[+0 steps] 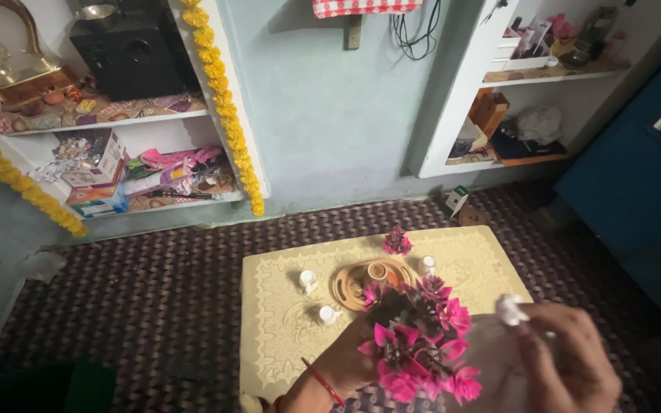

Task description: Wiping cups, a mug, artificial flowers, and a table surface with a cloth.

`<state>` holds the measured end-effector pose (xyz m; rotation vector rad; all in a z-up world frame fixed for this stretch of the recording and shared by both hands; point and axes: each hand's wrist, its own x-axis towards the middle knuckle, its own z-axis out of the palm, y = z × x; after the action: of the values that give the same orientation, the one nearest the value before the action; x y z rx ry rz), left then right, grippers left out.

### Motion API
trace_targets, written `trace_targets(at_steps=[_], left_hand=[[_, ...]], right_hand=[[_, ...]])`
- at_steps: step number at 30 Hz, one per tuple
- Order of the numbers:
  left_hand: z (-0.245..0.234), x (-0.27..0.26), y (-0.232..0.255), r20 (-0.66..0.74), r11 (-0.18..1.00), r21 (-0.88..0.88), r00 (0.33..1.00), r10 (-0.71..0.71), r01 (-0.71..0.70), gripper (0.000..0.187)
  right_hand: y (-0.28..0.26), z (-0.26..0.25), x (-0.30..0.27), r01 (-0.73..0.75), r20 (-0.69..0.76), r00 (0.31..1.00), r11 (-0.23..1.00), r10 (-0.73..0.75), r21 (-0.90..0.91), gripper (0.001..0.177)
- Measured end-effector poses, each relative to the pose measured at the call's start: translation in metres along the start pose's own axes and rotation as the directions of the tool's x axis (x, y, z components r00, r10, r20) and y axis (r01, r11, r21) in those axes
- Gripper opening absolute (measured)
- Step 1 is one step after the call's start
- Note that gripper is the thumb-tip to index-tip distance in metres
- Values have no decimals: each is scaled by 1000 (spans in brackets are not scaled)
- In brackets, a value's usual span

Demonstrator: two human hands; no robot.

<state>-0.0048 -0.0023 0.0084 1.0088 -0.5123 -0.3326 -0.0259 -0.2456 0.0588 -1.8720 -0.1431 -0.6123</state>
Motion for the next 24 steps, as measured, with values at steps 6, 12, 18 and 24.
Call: trace_targets(at_steps=[6, 12, 18, 24], left_hand=[[17, 7, 3, -95, 990, 128, 993, 67, -55, 63], [38, 9, 16, -264, 857, 491, 911, 316, -155, 62], [21, 6, 5, -251, 734, 664, 884, 395, -139, 58], [20, 7, -11, -330, 972, 211, 929, 166, -98, 54]], right_hand=[[4, -14, -7, 137, -31, 987, 931, -157, -338, 9], [-23, 17, -12, 327, 285, 935, 822, -210, -466, 19], [16, -10, -15, 246, 177, 957, 966, -229, -82, 9], [-15, -5, -6, 137, 3, 990, 948, -142, -287, 17]])
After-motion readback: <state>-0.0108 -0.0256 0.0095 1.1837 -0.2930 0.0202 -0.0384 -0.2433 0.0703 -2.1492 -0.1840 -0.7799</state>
